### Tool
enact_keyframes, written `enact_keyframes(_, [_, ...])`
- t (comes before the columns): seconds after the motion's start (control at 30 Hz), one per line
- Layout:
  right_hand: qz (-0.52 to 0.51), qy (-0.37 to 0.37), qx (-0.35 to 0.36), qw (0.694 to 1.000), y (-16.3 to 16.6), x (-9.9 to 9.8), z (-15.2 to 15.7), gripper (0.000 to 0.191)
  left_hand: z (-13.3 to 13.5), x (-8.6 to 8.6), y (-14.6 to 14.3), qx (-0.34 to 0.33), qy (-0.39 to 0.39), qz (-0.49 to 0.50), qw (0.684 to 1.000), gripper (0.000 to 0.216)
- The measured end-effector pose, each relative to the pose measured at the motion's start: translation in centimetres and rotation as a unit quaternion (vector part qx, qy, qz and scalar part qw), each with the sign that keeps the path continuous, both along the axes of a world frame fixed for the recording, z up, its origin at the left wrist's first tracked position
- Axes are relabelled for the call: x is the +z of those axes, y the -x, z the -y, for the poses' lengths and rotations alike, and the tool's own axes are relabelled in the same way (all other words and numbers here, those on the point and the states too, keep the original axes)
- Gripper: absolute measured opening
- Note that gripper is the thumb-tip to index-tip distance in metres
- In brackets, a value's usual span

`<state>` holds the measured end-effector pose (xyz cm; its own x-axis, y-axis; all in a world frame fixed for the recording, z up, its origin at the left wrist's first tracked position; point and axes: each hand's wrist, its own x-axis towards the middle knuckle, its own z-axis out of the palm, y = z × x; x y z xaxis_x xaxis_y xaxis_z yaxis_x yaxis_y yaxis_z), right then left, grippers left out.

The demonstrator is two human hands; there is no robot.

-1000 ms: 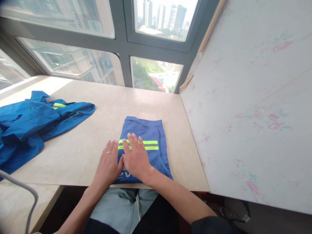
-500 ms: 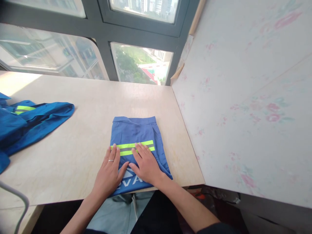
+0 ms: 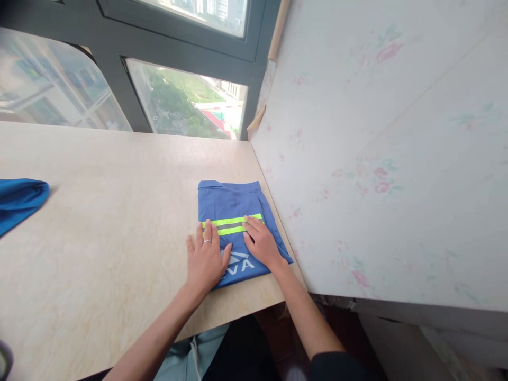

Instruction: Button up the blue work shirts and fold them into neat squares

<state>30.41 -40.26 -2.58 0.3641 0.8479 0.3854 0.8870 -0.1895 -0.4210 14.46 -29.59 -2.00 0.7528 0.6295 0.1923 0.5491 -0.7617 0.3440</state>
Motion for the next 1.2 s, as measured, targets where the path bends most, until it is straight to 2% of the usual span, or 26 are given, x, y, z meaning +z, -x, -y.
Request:
enact_keyframes(0.2, [-0.022,-0.008,-0.019,1.0,-4.0,-0.4,0.5,0.034,1.0,0.3,-3.6,0.0,0.019,-0.002,1.0,0.065])
enact_keyframes(0.47, [-0.039,-0.023,-0.024,0.999,-4.5,-0.6,0.3,0.031,1.0,-0.1,-3.9,0.004,0.013,0.014,1.0,0.065])
enact_keyframes(0.6, [-0.027,-0.018,-0.021,0.999,-4.2,-0.5,0.2,0.033,0.2,-0.8,-3.3,-0.016,0.039,0.078,0.996,0.055])
enact_keyframes(0.8, [-0.014,-0.007,-0.014,1.0,-4.3,-1.0,0.2,0.037,-2.0,-1.4,-0.8,-0.067,0.138,0.194,0.969,0.037])
enact_keyframes(0.97, [0.005,0.018,-0.011,1.0,-5.3,-2.2,0.4,0.04,-4.3,-1.3,2.1,-0.102,0.185,0.187,0.959,0.035])
enact_keyframes(1.03, [0.036,0.037,-0.036,0.998,-4.2,-1.9,-0.3,0.039,-5.7,-1.3,3.5,-0.112,0.186,0.173,0.961,0.035])
enact_keyframes(1.1, [0.058,0.039,-0.075,0.995,-1.4,-0.9,-1.6,0.038,-7.3,-1.2,5.2,-0.114,0.184,0.169,0.962,0.035])
enact_keyframes(1.13, [0.059,0.028,-0.07,0.995,0.7,-0.3,-2.4,0.038,-8.2,-1.2,6.1,-0.114,0.185,0.171,0.961,0.034])
enact_keyframes(1.2, [0.043,-0.005,-0.009,0.999,5.9,1.0,-4.5,0.038,-10.2,-1.0,8.2,-0.11,0.189,0.175,0.96,0.034])
